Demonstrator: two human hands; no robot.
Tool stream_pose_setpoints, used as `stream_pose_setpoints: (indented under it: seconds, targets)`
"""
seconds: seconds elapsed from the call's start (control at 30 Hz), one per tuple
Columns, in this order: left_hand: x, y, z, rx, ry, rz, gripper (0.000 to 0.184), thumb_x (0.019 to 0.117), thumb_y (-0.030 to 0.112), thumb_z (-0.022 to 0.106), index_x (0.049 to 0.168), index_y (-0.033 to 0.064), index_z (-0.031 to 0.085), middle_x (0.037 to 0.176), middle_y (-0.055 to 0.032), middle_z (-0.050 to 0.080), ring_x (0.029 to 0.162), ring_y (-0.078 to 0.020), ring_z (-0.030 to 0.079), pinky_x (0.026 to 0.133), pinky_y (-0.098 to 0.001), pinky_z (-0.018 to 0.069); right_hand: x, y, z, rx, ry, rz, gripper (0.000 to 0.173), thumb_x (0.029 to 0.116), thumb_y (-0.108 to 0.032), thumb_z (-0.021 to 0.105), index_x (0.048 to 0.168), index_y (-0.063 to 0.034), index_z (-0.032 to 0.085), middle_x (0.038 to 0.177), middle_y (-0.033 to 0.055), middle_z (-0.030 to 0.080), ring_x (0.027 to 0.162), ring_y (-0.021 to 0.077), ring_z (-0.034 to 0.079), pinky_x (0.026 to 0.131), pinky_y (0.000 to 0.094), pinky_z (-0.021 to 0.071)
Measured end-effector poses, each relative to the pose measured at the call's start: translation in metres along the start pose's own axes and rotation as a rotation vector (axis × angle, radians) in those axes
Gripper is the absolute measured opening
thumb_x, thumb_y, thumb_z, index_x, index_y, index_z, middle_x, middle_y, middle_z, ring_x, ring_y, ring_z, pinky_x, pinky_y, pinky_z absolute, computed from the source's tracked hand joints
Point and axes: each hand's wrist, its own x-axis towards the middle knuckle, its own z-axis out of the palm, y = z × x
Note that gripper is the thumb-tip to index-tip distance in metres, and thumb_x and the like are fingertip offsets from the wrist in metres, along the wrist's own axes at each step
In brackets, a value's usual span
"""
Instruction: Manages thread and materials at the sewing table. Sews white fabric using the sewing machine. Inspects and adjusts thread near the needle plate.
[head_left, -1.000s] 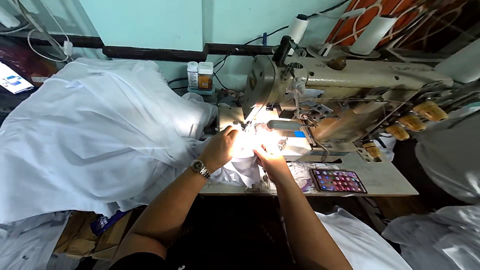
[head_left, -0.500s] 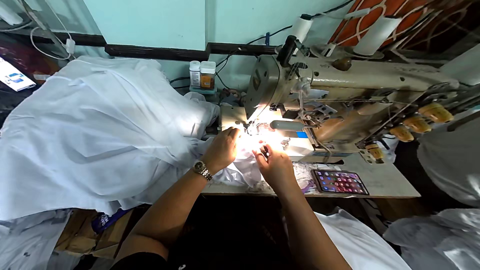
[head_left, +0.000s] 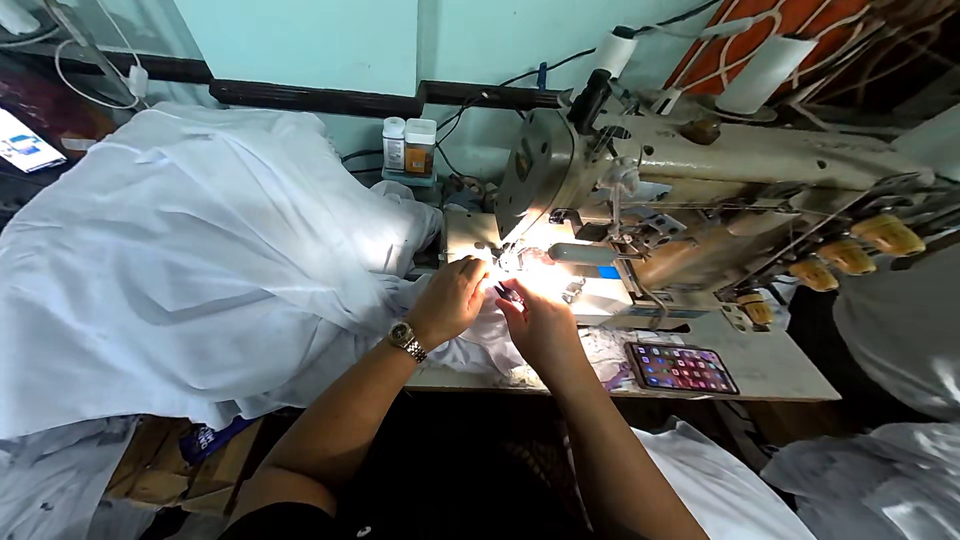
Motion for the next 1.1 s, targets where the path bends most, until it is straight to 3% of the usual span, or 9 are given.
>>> stream_pose_setpoints:
  seconds: [0.1,0.3,0.53,0.63,0.7,0.77,0.87,0.97,1.1]
  targets:
    - [0.000,-0.001,0.000,-0.007,-0.002,0.018,0.018,0.0999,0.011,0.053,0.101,0.0008,0.068,0.095,-0.0117,0.066,0.090,-0.0238,0.067,0.081,-0.0395,0.0565,0.002,0.004,0.007,0.026,0.026,0.011,0.020,0.0998,-0.014,0.062,0.113,-0.0066,0.076,0.096,0.0147,0.076,0.083,0.0325,0.073,0.074,0.0542,0.0592]
    - [-0.001,-0.003,0.001,-0.031,0.013,0.017,0.018,0.0999,0.011,0.052,0.102,0.0007,0.068,0.096,-0.0117,0.066,0.091,-0.0236,0.067,0.080,-0.0395,0.0569,-0.003,0.001,0.001,0.018,0.046,0.004,0.020,0.0975,-0.017,0.065,0.113,-0.0082,0.074,0.082,0.0114,0.072,0.065,0.0267,0.067,0.061,0.0477,0.0567]
    - [-0.003,-0.003,-0.001,-0.110,0.019,-0.001,0.017,0.1002,0.011,0.053,0.103,0.0001,0.066,0.100,-0.0118,0.065,0.092,-0.0216,0.066,0.081,-0.0371,0.0570,0.002,0.002,0.011,-0.032,0.055,0.018,0.021,0.1009,-0.014,0.060,0.115,-0.0096,0.076,0.096,0.0140,0.076,0.083,0.0336,0.074,0.073,0.0557,0.0592]
    - [-0.008,-0.003,-0.010,-0.221,0.061,-0.048,0.017,0.0990,0.007,0.052,0.109,-0.0013,0.064,0.107,-0.0130,0.064,0.093,-0.0179,0.065,0.082,-0.0326,0.0577,-0.003,0.009,0.006,-0.024,0.107,0.052,0.027,0.0979,-0.019,0.063,0.119,-0.0064,0.075,0.082,0.0151,0.073,0.070,0.0321,0.070,0.065,0.0532,0.0565]
    - [-0.010,0.002,-0.015,-0.167,0.112,-0.054,0.016,0.0994,0.009,0.055,0.109,0.0008,0.066,0.111,-0.0119,0.065,0.091,-0.0160,0.066,0.078,-0.0302,0.0583,-0.005,0.014,0.002,-0.005,0.089,0.119,0.037,0.0956,-0.029,0.066,0.122,-0.0028,0.072,0.086,0.0157,0.074,0.075,0.0312,0.071,0.070,0.0535,0.0573]
    - [-0.009,0.010,-0.017,-0.018,0.090,-0.107,0.026,0.0968,0.010,0.063,0.122,0.0026,0.066,0.121,-0.0141,0.064,0.090,-0.0197,0.068,0.076,-0.0342,0.0601,-0.004,0.017,0.003,0.024,0.040,0.174,0.041,0.0942,-0.033,0.070,0.119,-0.0005,0.071,0.095,0.0171,0.073,0.087,0.0345,0.070,0.079,0.0576,0.0563]
    - [0.001,0.014,-0.017,0.126,-0.094,-0.245,0.053,0.0923,0.009,0.070,0.144,0.0080,0.057,0.130,-0.0172,0.059,0.101,-0.0289,0.068,0.083,-0.0453,0.0601,-0.005,0.014,0.008,0.048,0.072,0.154,0.026,0.0922,-0.025,0.072,0.105,-0.0026,0.077,0.089,0.0143,0.075,0.082,0.0315,0.072,0.076,0.0551,0.0574]
    - [0.002,0.016,-0.022,0.143,-0.077,-0.191,0.021,0.0947,0.006,0.066,0.114,0.0048,0.074,0.115,-0.0132,0.064,0.094,-0.0249,0.068,0.079,-0.0420,0.0602,-0.010,0.014,0.014,0.068,0.155,0.034,0.022,0.0931,-0.023,0.071,0.100,-0.0021,0.076,0.085,0.0120,0.075,0.075,0.0274,0.072,0.070,0.0495,0.0588]
    - [-0.007,0.034,-0.037,0.141,0.052,-0.107,0.018,0.0965,0.008,0.064,0.109,0.0107,0.077,0.103,-0.0092,0.062,0.082,-0.0195,0.065,0.068,-0.0362,0.0587,-0.020,0.013,0.021,0.130,0.194,-0.052,0.020,0.0939,-0.024,0.070,0.101,-0.0054,0.075,0.080,0.0093,0.073,0.070,0.0241,0.070,0.063,0.0451,0.0584]
